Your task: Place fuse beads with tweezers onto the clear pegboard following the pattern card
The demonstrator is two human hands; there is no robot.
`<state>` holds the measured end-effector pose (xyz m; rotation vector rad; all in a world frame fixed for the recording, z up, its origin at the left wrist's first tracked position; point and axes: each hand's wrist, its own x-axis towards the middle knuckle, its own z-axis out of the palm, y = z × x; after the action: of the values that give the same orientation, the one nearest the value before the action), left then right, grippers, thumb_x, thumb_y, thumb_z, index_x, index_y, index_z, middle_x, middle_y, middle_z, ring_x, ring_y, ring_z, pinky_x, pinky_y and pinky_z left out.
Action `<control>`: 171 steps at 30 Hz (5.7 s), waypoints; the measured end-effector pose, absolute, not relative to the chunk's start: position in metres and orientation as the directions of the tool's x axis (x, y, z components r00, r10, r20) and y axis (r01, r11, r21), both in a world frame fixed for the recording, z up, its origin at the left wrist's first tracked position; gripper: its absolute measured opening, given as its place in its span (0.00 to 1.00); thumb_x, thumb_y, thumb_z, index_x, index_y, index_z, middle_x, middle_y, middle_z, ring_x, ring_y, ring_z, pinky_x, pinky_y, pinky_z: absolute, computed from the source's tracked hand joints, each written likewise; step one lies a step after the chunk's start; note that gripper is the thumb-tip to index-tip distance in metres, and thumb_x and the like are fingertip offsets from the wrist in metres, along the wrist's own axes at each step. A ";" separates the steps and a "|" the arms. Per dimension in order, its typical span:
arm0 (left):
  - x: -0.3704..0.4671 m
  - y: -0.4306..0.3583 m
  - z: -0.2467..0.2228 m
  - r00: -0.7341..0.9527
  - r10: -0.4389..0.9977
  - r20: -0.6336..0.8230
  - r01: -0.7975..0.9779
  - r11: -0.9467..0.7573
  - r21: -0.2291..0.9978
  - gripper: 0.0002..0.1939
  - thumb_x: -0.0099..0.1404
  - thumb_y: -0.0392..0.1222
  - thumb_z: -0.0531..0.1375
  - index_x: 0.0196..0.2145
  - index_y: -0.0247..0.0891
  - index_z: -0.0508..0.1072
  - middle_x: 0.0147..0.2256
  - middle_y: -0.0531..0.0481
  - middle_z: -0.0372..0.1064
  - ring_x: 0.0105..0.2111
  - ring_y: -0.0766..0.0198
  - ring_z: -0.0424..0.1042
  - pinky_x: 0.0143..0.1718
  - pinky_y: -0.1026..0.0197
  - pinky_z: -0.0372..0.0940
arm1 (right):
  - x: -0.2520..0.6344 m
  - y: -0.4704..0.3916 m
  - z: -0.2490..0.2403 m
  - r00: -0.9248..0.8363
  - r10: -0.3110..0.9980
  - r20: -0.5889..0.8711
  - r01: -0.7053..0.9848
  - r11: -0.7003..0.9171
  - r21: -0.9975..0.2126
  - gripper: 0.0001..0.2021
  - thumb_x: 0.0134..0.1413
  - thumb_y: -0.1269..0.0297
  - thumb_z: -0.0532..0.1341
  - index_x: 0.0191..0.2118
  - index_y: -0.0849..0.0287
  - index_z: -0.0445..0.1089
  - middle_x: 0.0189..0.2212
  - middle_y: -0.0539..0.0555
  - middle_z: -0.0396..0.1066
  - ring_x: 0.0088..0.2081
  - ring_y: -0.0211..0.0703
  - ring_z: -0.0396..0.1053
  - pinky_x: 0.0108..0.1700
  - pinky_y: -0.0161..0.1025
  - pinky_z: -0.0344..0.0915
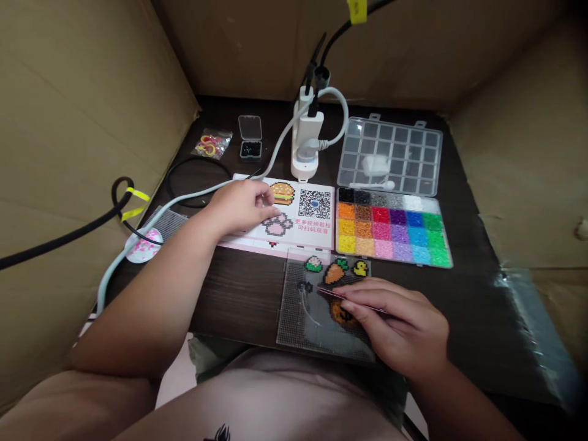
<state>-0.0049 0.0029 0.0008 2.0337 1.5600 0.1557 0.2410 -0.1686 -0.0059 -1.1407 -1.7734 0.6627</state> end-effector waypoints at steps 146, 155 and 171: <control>-0.010 0.011 -0.010 0.333 0.911 -0.243 0.803 -0.138 0.580 0.17 0.52 0.49 0.68 0.37 0.39 0.77 0.25 0.53 0.69 0.24 0.68 0.64 0.28 0.60 0.55 | 0.238 -0.144 -0.002 -0.309 0.916 0.255 0.364 0.361 -0.859 0.09 0.50 0.76 0.68 0.35 0.55 0.81 0.31 0.52 0.81 0.33 0.40 0.79 0.39 0.35 0.77; -0.011 0.011 -0.010 0.349 0.907 -0.236 0.790 -0.149 0.595 0.16 0.52 0.49 0.68 0.36 0.39 0.76 0.26 0.53 0.70 0.23 0.68 0.64 0.27 0.60 0.55 | 0.237 -0.144 -0.002 -0.325 0.919 0.224 0.370 0.342 -0.864 0.08 0.51 0.75 0.68 0.36 0.54 0.81 0.31 0.52 0.81 0.33 0.40 0.79 0.39 0.36 0.77; -0.011 0.010 -0.008 0.362 0.903 -0.230 0.805 -0.178 0.566 0.16 0.53 0.52 0.66 0.36 0.40 0.75 0.26 0.53 0.70 0.25 0.66 0.65 0.27 0.60 0.53 | 0.253 -0.138 0.005 -0.024 0.964 0.264 0.448 0.246 -0.859 0.04 0.50 0.70 0.69 0.31 0.53 0.80 0.31 0.52 0.81 0.32 0.44 0.80 0.37 0.38 0.79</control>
<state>-0.0113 0.0097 -0.0075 2.0136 1.4749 0.2079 0.2529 -0.1381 0.0052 -1.3405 -1.6208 0.7230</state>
